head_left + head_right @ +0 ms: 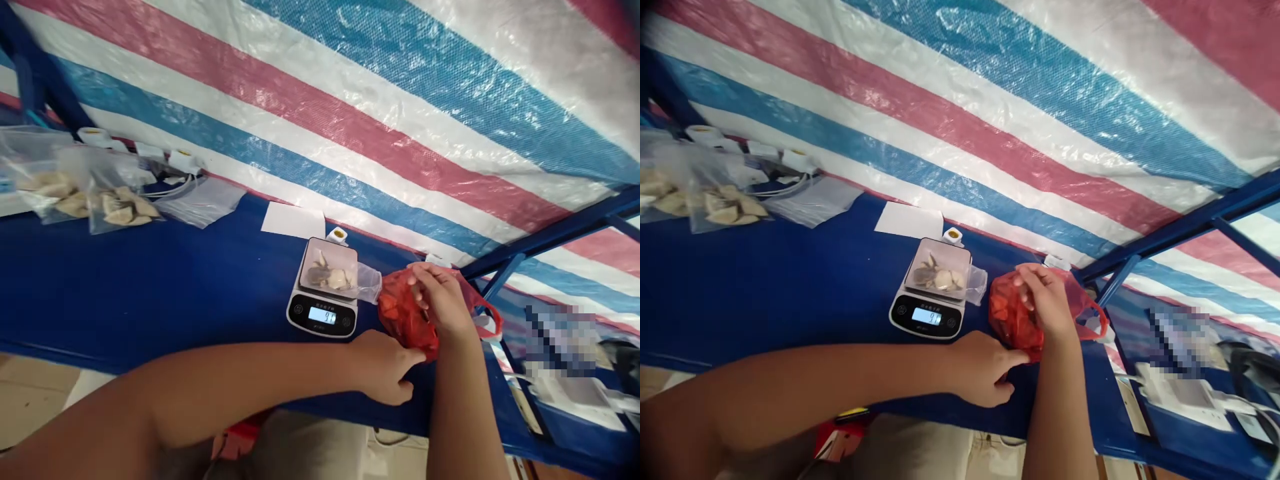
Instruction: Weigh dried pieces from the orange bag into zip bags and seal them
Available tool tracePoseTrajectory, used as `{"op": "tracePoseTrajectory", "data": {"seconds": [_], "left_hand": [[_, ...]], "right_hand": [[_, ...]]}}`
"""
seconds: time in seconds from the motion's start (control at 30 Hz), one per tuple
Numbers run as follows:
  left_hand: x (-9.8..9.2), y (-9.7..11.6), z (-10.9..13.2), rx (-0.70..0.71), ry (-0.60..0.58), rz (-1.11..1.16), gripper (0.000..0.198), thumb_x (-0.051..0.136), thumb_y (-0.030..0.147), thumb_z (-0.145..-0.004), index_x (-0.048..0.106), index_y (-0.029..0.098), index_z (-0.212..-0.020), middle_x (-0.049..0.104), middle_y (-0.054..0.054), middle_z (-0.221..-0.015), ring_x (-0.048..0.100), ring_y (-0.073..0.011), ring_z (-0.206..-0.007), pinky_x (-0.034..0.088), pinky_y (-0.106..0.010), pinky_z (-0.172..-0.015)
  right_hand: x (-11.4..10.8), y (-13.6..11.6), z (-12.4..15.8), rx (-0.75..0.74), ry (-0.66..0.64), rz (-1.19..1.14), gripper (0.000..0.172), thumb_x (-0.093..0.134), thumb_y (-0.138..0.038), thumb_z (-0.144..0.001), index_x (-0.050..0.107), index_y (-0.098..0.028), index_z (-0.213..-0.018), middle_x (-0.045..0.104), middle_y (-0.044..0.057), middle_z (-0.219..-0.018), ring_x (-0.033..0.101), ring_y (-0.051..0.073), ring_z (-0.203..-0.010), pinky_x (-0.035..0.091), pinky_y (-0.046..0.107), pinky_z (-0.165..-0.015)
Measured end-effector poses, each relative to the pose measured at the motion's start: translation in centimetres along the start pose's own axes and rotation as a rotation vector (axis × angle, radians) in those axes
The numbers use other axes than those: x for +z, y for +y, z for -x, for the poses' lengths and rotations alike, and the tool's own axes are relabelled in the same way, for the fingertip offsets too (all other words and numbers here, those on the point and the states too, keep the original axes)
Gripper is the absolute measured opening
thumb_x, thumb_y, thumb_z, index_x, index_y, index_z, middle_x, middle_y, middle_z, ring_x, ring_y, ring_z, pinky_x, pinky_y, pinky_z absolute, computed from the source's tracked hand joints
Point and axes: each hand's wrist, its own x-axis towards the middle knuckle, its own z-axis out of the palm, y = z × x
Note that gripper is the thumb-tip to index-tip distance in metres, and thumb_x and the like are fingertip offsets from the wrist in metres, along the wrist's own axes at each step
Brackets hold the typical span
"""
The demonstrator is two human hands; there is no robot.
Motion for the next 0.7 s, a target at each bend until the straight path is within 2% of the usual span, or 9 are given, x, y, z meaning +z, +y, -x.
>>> {"op": "tracePoseTrajectory", "data": {"seconds": [0.07,0.13,0.23,0.33,0.4,0.5,0.6,0.63,0.7], "left_hand": [[-1.9,0.3,1.1,0.048,-0.076,0.132,0.047,0.059,0.034,-0.087,0.059,0.019,-0.132,0.077,-0.003,-0.090,0.071,-0.0215,-0.081,0.049,-0.031,-0.064],[-3.7,0.6,2.8,0.112,-0.038,0.187,0.032,0.059,0.027,-0.088,0.066,0.019,-0.118,0.076,-0.002,-0.091,0.068,-0.0166,-0.080,0.048,-0.028,-0.069],[-6.4,0.7,6.1,0.261,0.168,0.175,0.015,0.055,0.023,-0.092,0.069,0.018,-0.094,0.074,-0.003,-0.091,0.063,-0.0115,-0.074,0.046,-0.025,-0.072],[-9.0,-0.5,9.8,0.314,0.440,0.136,0.022,0.051,0.026,-0.096,0.068,0.017,-0.083,0.068,-0.002,-0.078,0.057,-0.0105,-0.069,0.043,-0.024,-0.069],[-10.5,-2.5,12.0,0.191,0.698,0.145,0.029,0.051,0.032,-0.098,0.067,0.016,-0.080,0.064,-0.001,-0.071,0.054,-0.0107,-0.065,0.040,-0.025,-0.066],[-11.8,-6.9,14.9,-0.111,1.085,0.151,0.031,0.051,0.036,-0.097,0.065,0.015,-0.080,0.061,0.000,-0.068,0.052,-0.0113,-0.065,0.038,-0.025,-0.065],[-11.5,-11.5,17.0,-0.327,1.167,0.093,0.032,0.054,0.039,-0.094,0.062,0.016,-0.073,0.055,0.002,-0.063,0.045,-0.0107,-0.061,0.037,-0.026,-0.066],[-11.3,-12.8,17.5,-0.374,1.165,0.072,0.031,0.054,0.038,-0.093,0.062,0.016,-0.073,0.056,0.002,-0.063,0.046,-0.0111,-0.062,0.036,-0.026,-0.067],[-10.9,-14.5,18.2,-0.434,1.160,0.046,0.030,0.054,0.037,-0.092,0.062,0.016,-0.072,0.058,0.000,-0.065,0.049,-0.0123,-0.065,0.036,-0.027,-0.069]], "right_hand": [[0.4,-0.1,1.5,-0.073,0.095,-0.118,0.035,0.083,-0.047,-0.074,0.066,-0.020,-0.089,0.053,-0.007,-0.063,0.039,0.006,-0.043,0.023,0.018,-0.036],[1.3,-0.3,4.2,-0.155,0.176,-0.220,0.031,0.082,-0.046,-0.077,0.064,-0.022,-0.086,0.044,-0.009,-0.059,0.037,0.007,-0.042,0.023,0.019,-0.036],[3.5,0.8,10.2,-0.260,0.304,-0.309,0.026,0.075,-0.042,-0.087,0.059,-0.023,-0.080,0.037,-0.010,-0.055,0.033,0.007,-0.041,0.027,0.020,-0.040],[5.6,3.5,16.7,-0.265,0.416,-0.355,0.034,0.074,-0.038,-0.090,0.052,-0.023,-0.069,0.030,-0.009,-0.052,0.029,0.007,-0.043,0.026,0.020,-0.042],[6.5,5.3,20.6,-0.166,0.249,-0.347,0.044,0.071,-0.045,-0.093,0.049,-0.022,-0.063,0.031,-0.008,-0.053,0.029,0.008,-0.045,0.025,0.021,-0.044],[8.2,7.3,24.2,0.187,-0.444,-0.163,0.037,0.072,-0.056,-0.087,0.066,-0.022,-0.076,0.057,0.000,-0.066,0.049,0.010,-0.051,0.038,0.023,-0.049],[11.4,8.9,24.1,0.478,-1.034,0.198,0.025,0.076,-0.038,-0.081,0.074,-0.023,-0.101,0.073,0.003,-0.083,0.068,0.017,-0.068,0.053,0.028,-0.063],[12.7,9.5,23.5,0.420,-1.022,0.361,0.020,0.072,-0.030,-0.080,0.074,-0.023,-0.099,0.074,0.002,-0.083,0.069,0.018,-0.070,0.054,0.029,-0.065],[15.1,10.7,21.7,0.251,-0.792,0.637,0.012,0.066,-0.024,-0.080,0.074,-0.024,-0.088,0.074,0.002,-0.078,0.069,0.021,-0.073,0.055,0.032,-0.068]]}}
